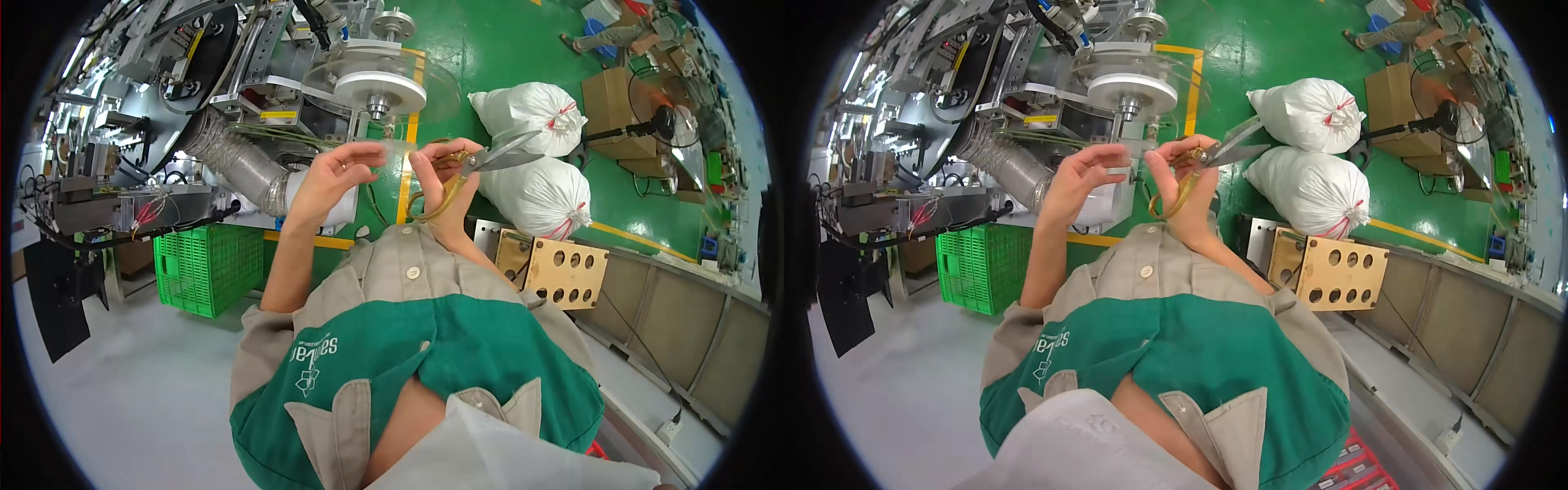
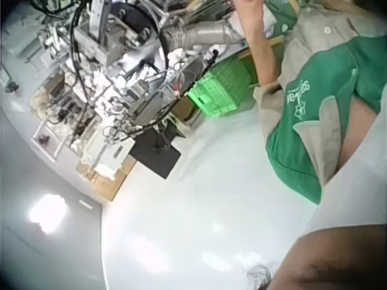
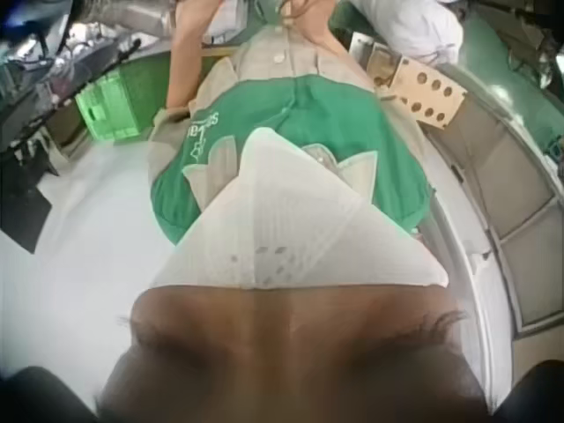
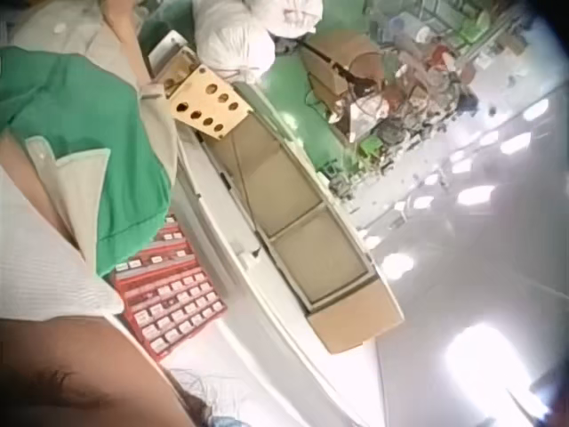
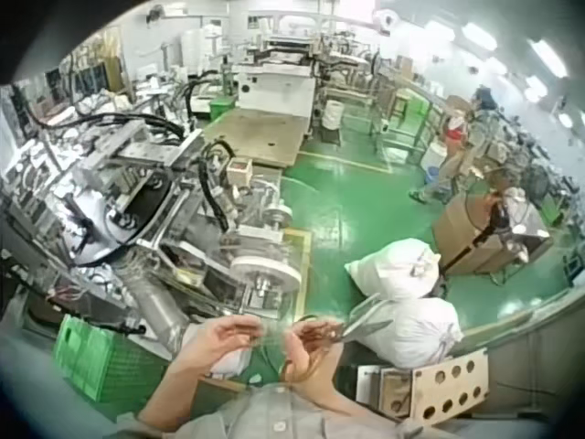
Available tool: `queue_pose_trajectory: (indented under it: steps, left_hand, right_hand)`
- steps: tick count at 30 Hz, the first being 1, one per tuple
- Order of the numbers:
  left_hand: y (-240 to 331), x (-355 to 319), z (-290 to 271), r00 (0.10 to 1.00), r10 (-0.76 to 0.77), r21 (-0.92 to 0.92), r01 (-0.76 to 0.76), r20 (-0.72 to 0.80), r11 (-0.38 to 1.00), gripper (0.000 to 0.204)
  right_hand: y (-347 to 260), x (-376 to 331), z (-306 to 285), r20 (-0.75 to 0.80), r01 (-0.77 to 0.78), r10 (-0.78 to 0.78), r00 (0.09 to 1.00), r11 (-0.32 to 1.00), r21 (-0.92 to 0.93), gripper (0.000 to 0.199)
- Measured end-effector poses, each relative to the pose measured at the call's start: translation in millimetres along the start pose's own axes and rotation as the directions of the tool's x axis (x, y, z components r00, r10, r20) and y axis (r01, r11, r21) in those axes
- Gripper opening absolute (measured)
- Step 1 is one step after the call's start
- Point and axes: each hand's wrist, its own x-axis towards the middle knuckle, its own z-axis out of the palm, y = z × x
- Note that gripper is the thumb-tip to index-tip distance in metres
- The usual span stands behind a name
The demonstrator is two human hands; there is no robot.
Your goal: Operating and maintaining industrial machinery, including cutting materials with scissors and reloading tape rolls.
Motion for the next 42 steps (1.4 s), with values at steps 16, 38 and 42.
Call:
queue_pose_trajectory:
  steps: [16, 38, 42]
  left_hand:
    - [-6, 48, -9, 0.911, -0.201, -0.083, 0.183, -0.36, 0.979, 0.021]
    - [-3, 77, -21, 0.886, -0.302, -0.017, 0.317, -0.352, 0.948, 0.017]
    - [-8, 80, -24, 0.884, -0.316, 0.026, 0.345, -0.344, 0.938, 0.018]
  right_hand:
    - [45, 20, -22, -0.05, -0.029, 0.021, 0.999, 0.986, -0.161, 0.027]
    - [62, 21, -27, 0.103, 0.024, 0.004, 0.995, 0.965, -0.263, 0.027]
    - [66, 23, -26, 0.099, 0.031, -0.004, 0.995, 0.959, -0.281, 0.026]
